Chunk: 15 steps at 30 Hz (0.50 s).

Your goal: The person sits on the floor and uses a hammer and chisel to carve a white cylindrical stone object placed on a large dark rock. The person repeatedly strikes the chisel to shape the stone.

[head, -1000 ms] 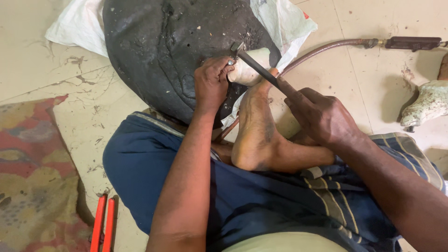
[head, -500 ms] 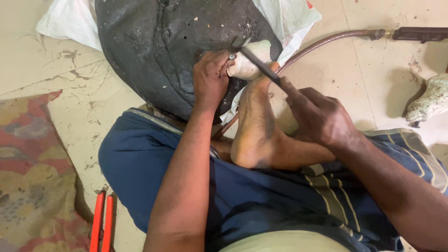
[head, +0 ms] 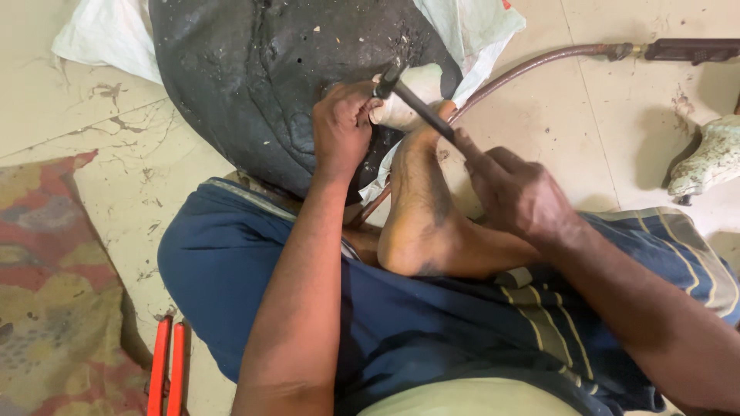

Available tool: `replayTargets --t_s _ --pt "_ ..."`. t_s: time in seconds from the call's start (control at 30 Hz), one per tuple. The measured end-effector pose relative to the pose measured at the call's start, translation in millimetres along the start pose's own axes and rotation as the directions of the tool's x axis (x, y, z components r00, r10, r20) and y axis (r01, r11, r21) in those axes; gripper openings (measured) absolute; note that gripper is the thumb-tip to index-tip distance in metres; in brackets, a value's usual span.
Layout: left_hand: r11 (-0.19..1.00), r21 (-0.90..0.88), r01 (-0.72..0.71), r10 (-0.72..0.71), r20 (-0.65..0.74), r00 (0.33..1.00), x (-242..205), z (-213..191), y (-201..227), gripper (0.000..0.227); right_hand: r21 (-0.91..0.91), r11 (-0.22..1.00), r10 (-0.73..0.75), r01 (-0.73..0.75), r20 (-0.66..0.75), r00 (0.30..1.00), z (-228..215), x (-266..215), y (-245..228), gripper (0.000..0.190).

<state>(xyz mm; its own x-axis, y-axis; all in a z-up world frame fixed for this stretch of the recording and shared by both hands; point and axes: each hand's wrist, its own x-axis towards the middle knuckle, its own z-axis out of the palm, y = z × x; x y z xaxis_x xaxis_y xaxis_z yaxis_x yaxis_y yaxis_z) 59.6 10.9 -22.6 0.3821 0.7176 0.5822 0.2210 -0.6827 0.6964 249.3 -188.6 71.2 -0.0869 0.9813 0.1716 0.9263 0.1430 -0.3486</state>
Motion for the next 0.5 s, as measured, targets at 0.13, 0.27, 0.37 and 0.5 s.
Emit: replayTargets --t_s 0.13,0.27,0.37,0.5 --pt "0.999 0.030 0.017 -0.018 0.021 1.000 -6 -2 -1 0.013 0.048 0.998 -0.020 0.033 -0.249 0.968 5 -9 -1 0.056" --pt "0.998 0.058 0.000 -0.001 0.004 1.000 -1 -1 -3 0.015 0.004 0.998 -0.058 0.058 -0.028 0.998 6 -8 1 0.064" --pt "0.997 -0.026 -0.077 0.076 -0.058 0.995 -1 5 -7 0.014 0.001 0.999 -0.047 0.047 -0.097 0.994 5 -8 4 0.057" --pt "0.999 0.023 -0.032 0.032 -0.015 0.999 -10 -2 -6 0.015 0.065 0.997 -0.017 0.032 -0.220 0.975 3 -6 -4 0.055"
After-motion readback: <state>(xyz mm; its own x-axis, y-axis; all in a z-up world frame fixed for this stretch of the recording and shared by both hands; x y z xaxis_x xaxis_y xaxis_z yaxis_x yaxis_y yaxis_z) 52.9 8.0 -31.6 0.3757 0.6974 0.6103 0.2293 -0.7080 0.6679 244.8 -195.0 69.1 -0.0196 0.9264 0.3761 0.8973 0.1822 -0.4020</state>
